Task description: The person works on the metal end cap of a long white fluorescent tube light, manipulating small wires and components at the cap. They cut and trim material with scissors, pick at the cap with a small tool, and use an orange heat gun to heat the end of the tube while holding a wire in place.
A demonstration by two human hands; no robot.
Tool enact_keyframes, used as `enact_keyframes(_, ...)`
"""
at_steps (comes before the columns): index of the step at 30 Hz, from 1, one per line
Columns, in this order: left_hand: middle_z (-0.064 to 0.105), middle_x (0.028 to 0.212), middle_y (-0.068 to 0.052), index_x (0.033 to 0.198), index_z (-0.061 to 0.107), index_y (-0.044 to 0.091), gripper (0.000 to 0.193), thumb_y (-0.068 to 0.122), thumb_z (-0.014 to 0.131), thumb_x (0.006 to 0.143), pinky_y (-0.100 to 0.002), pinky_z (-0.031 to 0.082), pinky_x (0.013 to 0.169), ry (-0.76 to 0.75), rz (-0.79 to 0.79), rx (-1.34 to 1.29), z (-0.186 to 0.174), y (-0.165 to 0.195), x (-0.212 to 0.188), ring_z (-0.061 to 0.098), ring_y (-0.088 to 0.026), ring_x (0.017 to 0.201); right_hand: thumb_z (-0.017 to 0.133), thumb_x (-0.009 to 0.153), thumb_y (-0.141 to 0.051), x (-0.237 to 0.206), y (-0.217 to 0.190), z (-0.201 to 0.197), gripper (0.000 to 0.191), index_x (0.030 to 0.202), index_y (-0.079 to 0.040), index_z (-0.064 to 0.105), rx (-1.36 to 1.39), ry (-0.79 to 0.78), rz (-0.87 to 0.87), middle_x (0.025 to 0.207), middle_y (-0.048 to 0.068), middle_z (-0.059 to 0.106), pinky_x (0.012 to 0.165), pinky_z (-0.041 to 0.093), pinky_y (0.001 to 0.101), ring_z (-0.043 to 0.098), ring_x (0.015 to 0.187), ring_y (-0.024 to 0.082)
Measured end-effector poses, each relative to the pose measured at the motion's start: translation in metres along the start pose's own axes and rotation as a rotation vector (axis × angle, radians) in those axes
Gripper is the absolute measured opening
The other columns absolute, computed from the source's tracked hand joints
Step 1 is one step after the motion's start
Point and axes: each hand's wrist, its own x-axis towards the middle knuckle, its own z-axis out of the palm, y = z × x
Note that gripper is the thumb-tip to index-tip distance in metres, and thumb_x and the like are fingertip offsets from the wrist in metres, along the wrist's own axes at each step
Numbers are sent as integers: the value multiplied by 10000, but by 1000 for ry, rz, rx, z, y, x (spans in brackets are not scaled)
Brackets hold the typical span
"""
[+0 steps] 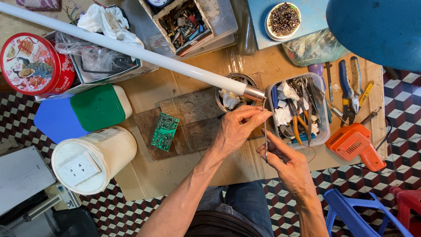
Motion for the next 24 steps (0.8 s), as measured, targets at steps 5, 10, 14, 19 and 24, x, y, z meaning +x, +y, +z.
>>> enact_keyframes(5, 730, 1160, -76, 1137, 789, 102, 334, 378, 684, 979, -266, 544, 865, 2, 4, 4, 0, -2, 0, 673, -127, 1026, 697, 859, -94, 0, 1, 0, 577, 1427, -76, 599, -18, -5, -3, 1055, 99, 785, 965, 557, 340, 735, 1012, 176)
enact_keyframes(10, 726, 1146, -63, 1120, 789, 102, 342, 395, 674, 987, -261, 545, 809, -12, -15, 20, 0, 0, 0, 663, -122, 965, 687, 862, -102, 0, 0, -2, 582, 1437, -87, 600, -7, -26, -13, 1047, 94, 782, 958, 550, 327, 722, 999, 170)
enact_keyframes(14, 735, 1077, -49, 1081, 783, 75, 361, 407, 678, 991, -271, 523, 754, 29, -71, 59, 2, 10, -3, 650, -130, 886, 703, 855, -96, 2, -3, -4, 582, 1430, -93, 612, -53, -11, 0, 1035, 96, 780, 937, 549, 323, 718, 985, 167)
enact_keyframes(19, 702, 1054, -38, 1188, 770, 96, 398, 412, 656, 976, -273, 517, 784, 34, -57, -15, 4, 21, -7, 640, -123, 901, 701, 851, -95, 3, -4, -4, 584, 1427, -104, 611, -52, 10, 4, 1048, 83, 783, 929, 549, 313, 722, 985, 154)
enact_keyframes(24, 709, 1036, -38, 1150, 776, 90, 379, 413, 665, 986, -277, 532, 793, 44, -64, 12, 5, 20, -4, 658, -124, 916, 720, 851, -101, 0, -2, -4, 588, 1430, -95, 617, -33, 6, -23, 1026, 93, 764, 915, 548, 311, 706, 969, 153)
